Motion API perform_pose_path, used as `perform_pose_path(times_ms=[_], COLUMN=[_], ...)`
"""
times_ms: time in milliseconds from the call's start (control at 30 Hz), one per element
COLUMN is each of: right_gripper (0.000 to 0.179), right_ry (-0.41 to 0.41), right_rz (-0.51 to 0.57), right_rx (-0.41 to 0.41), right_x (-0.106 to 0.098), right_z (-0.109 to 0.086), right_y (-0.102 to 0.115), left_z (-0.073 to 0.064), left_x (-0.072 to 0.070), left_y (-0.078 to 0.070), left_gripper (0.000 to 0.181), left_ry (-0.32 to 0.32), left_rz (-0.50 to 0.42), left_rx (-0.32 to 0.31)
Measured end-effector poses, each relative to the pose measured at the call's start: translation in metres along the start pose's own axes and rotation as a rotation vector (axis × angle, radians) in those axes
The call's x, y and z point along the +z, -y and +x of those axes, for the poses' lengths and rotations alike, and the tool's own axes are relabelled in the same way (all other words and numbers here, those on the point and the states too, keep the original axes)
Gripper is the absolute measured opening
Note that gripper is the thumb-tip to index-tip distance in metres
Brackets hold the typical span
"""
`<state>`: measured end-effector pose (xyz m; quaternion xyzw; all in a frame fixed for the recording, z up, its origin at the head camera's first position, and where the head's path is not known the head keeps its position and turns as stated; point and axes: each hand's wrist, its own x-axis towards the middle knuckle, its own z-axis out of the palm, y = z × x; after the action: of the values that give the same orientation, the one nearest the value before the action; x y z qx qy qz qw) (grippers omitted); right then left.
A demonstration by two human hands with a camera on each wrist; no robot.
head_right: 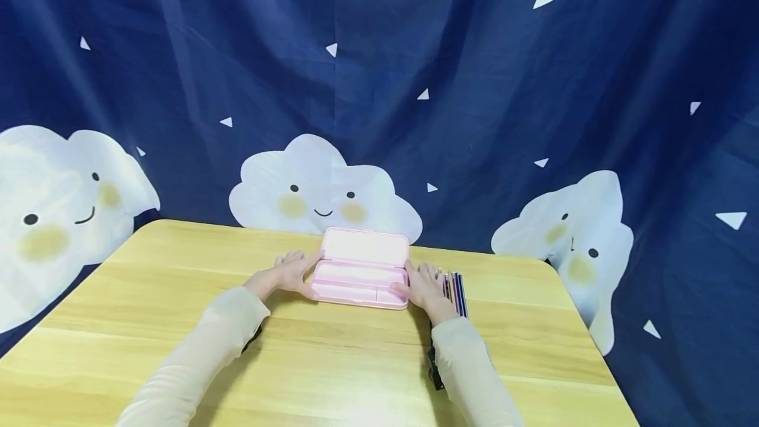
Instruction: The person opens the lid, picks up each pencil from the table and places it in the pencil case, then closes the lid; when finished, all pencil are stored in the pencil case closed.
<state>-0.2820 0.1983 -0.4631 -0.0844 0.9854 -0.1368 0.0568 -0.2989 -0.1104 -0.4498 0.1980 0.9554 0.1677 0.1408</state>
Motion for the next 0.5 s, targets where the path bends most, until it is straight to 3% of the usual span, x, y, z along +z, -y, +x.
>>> perform_pose_path(times_ms=[200,500], right_gripper=[0.072,0.069], right_ry=[-0.005,-0.060], right_rz=[-0.009,0.035], right_rx=[-0.009,-0.033], right_x=[0.0025,0.0023], right_z=[0.0004,-0.0007], right_y=[0.0008,-0.0013], left_z=[-0.0023,-0.0017], left_x=[-0.0049,-0.0077], left_y=[-0.0027,-0.0097], left_gripper=[0.102,0.100], left_ry=[0.045,0.038], left_rz=[0.064,0.082], left_rx=[-0.043,-0.040])
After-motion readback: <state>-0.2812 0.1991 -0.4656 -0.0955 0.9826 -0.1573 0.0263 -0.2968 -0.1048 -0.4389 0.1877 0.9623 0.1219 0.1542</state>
